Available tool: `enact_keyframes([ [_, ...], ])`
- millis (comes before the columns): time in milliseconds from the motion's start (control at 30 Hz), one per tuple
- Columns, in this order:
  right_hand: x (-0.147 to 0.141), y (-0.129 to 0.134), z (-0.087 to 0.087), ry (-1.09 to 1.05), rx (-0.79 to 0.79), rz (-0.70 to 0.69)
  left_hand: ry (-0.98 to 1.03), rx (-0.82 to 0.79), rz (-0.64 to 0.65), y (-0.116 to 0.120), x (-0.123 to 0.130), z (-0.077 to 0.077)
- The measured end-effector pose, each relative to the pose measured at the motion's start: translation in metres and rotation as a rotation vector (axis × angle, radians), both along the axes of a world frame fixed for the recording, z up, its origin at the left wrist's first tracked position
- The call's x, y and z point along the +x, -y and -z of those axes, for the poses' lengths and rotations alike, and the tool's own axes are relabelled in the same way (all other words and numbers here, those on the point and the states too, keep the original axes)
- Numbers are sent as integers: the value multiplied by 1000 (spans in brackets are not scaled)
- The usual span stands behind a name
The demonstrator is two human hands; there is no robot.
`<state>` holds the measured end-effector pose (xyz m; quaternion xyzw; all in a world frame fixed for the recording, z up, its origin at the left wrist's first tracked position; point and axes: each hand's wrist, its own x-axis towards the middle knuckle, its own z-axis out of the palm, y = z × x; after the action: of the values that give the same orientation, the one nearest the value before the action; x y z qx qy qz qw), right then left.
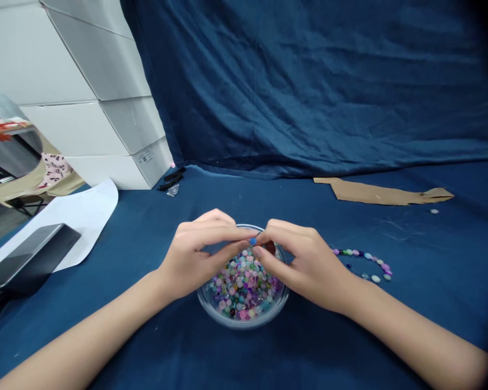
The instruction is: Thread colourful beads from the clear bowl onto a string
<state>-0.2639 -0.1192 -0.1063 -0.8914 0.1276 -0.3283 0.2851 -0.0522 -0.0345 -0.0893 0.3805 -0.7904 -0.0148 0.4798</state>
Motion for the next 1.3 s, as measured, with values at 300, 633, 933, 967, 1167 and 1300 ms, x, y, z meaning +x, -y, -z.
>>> enact_keyframes([
  [300,1,19,-5,160,458,44,153,-119,-54,26,-25,-44],
  [633,-10,38,-22,338,669,6,-303,-13,-56,39,-43,-79],
  [933,-16,33,-33,297,689,-100,-429,2,-112,34,-29,-98],
  [967,-15,33,-35,312,684,-84,-435,9,-118,33,-27,-99],
  [1167,-8,45,-61,411,619,4,-479,16,-153,31,-16,-107],
  [1300,-7,56,-98,482,527,41,-559,43,-105,31,-10,-110],
])
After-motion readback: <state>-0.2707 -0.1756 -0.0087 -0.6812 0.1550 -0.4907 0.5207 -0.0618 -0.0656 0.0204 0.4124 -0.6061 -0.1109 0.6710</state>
